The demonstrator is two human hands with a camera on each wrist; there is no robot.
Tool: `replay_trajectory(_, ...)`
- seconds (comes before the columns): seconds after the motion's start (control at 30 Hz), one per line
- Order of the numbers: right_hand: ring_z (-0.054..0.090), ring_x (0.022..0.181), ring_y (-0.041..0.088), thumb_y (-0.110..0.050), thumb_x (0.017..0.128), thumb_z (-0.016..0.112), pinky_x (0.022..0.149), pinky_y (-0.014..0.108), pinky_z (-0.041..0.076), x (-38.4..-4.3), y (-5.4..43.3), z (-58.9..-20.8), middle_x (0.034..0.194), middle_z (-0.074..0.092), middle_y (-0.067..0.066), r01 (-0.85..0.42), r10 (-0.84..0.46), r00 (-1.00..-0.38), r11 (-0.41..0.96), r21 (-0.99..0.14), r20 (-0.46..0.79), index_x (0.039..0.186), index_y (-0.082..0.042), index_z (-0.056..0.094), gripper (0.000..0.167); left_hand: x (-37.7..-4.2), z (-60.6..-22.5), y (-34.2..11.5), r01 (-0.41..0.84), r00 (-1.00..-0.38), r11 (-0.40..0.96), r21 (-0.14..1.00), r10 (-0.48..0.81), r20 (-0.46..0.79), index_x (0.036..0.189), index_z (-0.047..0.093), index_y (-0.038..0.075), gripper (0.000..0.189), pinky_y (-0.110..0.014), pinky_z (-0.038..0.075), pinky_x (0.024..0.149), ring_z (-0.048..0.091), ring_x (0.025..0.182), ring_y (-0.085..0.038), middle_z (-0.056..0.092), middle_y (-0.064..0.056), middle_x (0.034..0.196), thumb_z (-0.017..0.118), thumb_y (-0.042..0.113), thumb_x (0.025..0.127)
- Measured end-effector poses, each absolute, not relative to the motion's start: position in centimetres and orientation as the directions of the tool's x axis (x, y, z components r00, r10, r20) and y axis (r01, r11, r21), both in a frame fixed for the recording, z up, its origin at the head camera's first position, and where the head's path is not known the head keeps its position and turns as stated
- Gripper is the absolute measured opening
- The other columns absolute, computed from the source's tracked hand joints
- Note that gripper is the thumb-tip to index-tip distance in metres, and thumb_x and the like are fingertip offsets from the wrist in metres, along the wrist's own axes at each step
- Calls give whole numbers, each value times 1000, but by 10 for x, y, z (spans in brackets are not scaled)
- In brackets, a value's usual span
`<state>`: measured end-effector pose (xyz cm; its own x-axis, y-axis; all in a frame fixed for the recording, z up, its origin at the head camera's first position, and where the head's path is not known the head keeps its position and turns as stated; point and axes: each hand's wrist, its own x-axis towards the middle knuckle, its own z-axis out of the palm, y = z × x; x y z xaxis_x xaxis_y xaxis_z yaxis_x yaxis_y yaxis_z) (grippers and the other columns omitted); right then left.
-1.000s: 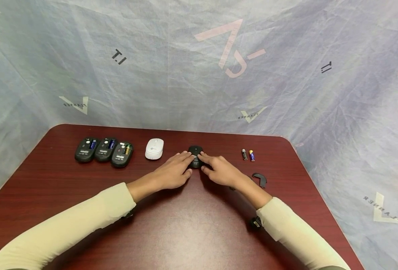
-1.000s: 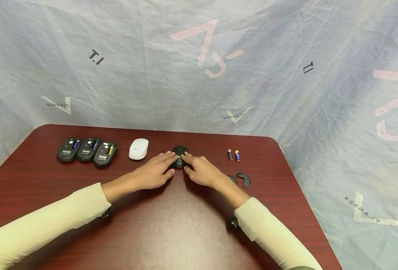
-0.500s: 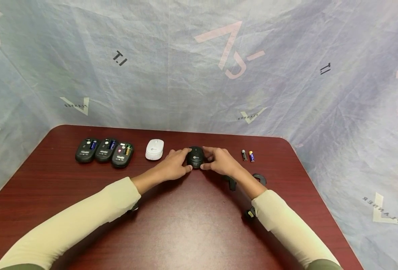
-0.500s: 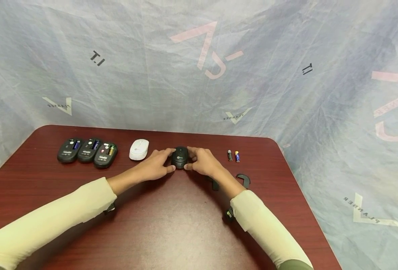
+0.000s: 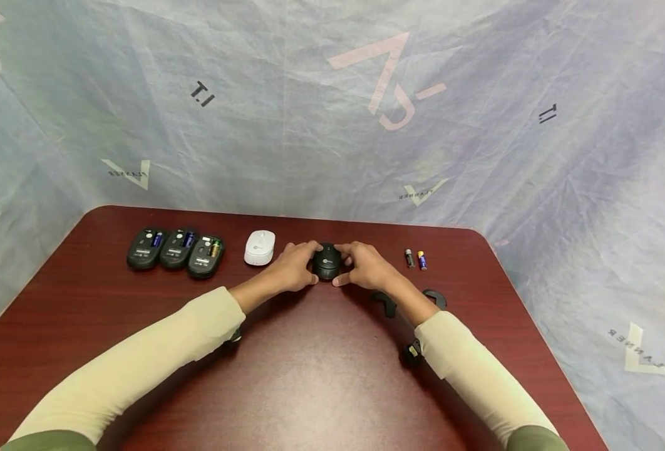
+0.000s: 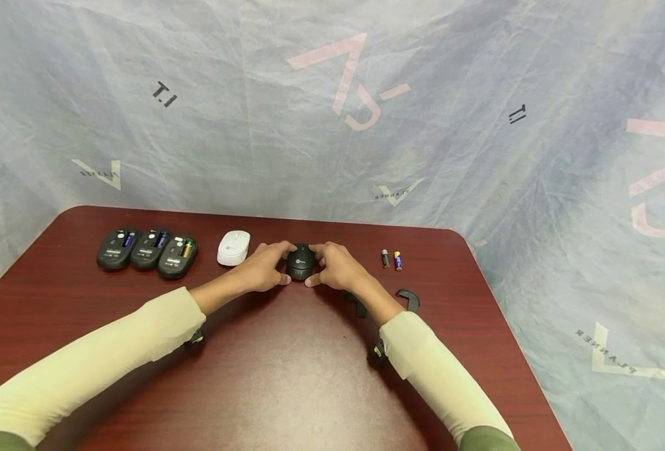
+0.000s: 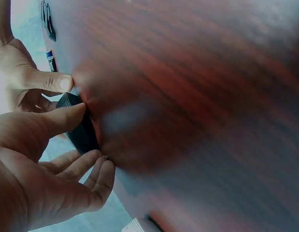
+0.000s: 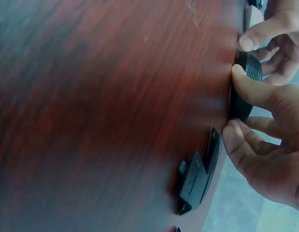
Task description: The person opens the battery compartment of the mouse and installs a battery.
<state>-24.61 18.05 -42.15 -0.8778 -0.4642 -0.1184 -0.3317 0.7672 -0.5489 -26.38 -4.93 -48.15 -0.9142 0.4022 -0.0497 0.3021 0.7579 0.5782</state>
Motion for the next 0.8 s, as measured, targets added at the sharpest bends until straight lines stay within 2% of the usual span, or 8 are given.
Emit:
replay_trajectory(0.13,70,122,31,-20,97,92,110,47,62,-240,179,-418,136,70,18,-352,-466,-879,776,-523,-98,164,-1,54,79,-267,-483,-50,301,-911,764,571,407,-64,162,54,13,72,-59,53,119,55,140,-39,65,-15,158,88,21,99)
replay_trajectory(0.33,73,122,32,-25,105,84,108,51,63,-235,183,-416,132,75,18,-410,-504,-863,737,-537,-33,160,-2,59,65,-228,-430,-55,279,-903,680,678,427,-56,158,56,4,55,-59,55,123,65,144,-41,73,-22,146,77,12,108)
replay_trajectory(0.43,75,121,32,-28,109,79,106,54,64,-232,185,-414,131,77,17,-426,-509,-861,716,-553,5,158,-4,61,57,-218,-418,-59,275,-904,637,720,427,-33,157,56,6,48,-58,56,123,68,144,-39,74,-23,147,71,13,112)
replay_trajectory(0.57,76,118,30,-30,114,71,104,52,65,-229,186,-414,129,78,14,-449,-508,-859,688,-570,64,154,-7,66,46,-216,-418,-61,263,-915,604,753,404,-4,158,58,11,42,-60,54,125,64,149,-38,71,-20,153,64,19,117)
replay_trajectory(0.7,76,115,29,-30,117,65,102,50,66,-228,184,-415,128,78,13,-463,-490,-863,664,-587,126,150,-8,69,40,-225,-428,-64,304,-915,568,765,399,67,157,60,15,40,-56,57,120,67,142,-33,72,-14,153,58,29,120)
replay_trajectory(0.8,76,115,30,-31,119,61,101,50,67,-226,183,-413,129,77,14,-459,-467,-871,660,-595,153,150,-7,69,40,-231,-435,-66,356,-905,540,763,404,137,155,62,19,41,-51,59,112,70,132,-28,73,-11,146,55,39,120)
